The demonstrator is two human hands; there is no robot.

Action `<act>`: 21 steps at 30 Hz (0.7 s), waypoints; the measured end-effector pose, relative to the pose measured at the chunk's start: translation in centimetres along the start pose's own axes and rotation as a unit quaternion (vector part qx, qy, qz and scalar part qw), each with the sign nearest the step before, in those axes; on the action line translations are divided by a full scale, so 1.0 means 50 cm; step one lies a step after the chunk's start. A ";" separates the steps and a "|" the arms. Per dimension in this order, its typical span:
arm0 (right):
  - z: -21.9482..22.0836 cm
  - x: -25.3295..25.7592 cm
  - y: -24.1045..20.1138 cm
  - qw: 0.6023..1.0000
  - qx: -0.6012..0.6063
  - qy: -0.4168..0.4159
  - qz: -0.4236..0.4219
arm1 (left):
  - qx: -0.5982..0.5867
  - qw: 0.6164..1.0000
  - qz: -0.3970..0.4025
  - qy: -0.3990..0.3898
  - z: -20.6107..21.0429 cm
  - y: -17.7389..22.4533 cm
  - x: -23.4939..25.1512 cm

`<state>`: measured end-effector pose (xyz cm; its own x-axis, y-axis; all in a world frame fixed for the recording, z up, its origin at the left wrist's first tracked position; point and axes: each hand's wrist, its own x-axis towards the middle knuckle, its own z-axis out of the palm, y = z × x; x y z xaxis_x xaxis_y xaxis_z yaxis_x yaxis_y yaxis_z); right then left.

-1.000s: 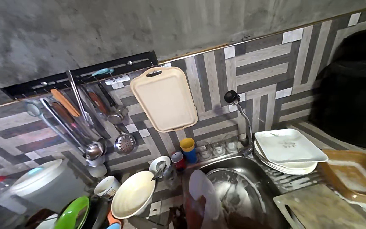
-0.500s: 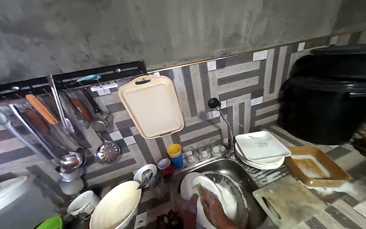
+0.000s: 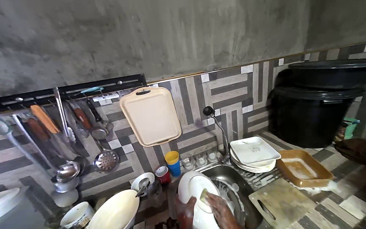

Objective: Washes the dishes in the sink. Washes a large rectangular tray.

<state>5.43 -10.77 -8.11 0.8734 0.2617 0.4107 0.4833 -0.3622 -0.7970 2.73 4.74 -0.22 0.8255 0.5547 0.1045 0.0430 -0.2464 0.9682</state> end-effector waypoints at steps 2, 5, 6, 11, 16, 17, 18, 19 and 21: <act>-0.005 0.023 0.049 0.997 -0.065 0.010 0.048 | 0.004 1.000 0.002 -0.010 0.001 -0.011 -0.003; -0.004 0.105 0.022 0.990 -0.106 0.013 0.094 | 0.006 0.999 0.021 -0.034 0.024 -0.035 -0.001; 0.000 0.116 -0.009 0.992 -0.090 0.012 0.086 | 0.002 0.999 0.024 -0.039 0.026 -0.035 0.000; 0.012 0.079 -0.054 0.998 0.044 0.038 -0.040 | -0.025 0.997 0.045 -0.054 0.015 -0.033 0.017; -0.052 0.137 -0.006 0.984 -0.160 0.039 0.063 | 0.011 0.998 0.048 -0.046 0.009 0.006 -0.006; -0.065 0.135 0.001 0.977 -0.195 0.016 0.087 | 0.004 0.998 0.050 -0.029 0.004 0.016 -0.006; -0.077 0.123 0.002 0.973 -0.208 -0.009 0.103 | 0.004 0.999 0.049 -0.011 0.001 0.025 -0.004; -0.085 0.102 0.001 0.972 -0.207 -0.032 0.109 | 0.003 0.999 0.043 0.005 -0.001 0.029 0.001; -0.078 0.044 -0.013 0.984 -0.155 -0.038 0.083 | -0.001 0.999 0.029 0.036 0.001 0.028 0.010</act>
<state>7.28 -13.43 -4.95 0.9406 0.2371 0.2429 0.3395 -0.6580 -0.6722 3.25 4.63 1.17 0.7838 0.5956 0.1758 -0.0046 -0.2775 0.9607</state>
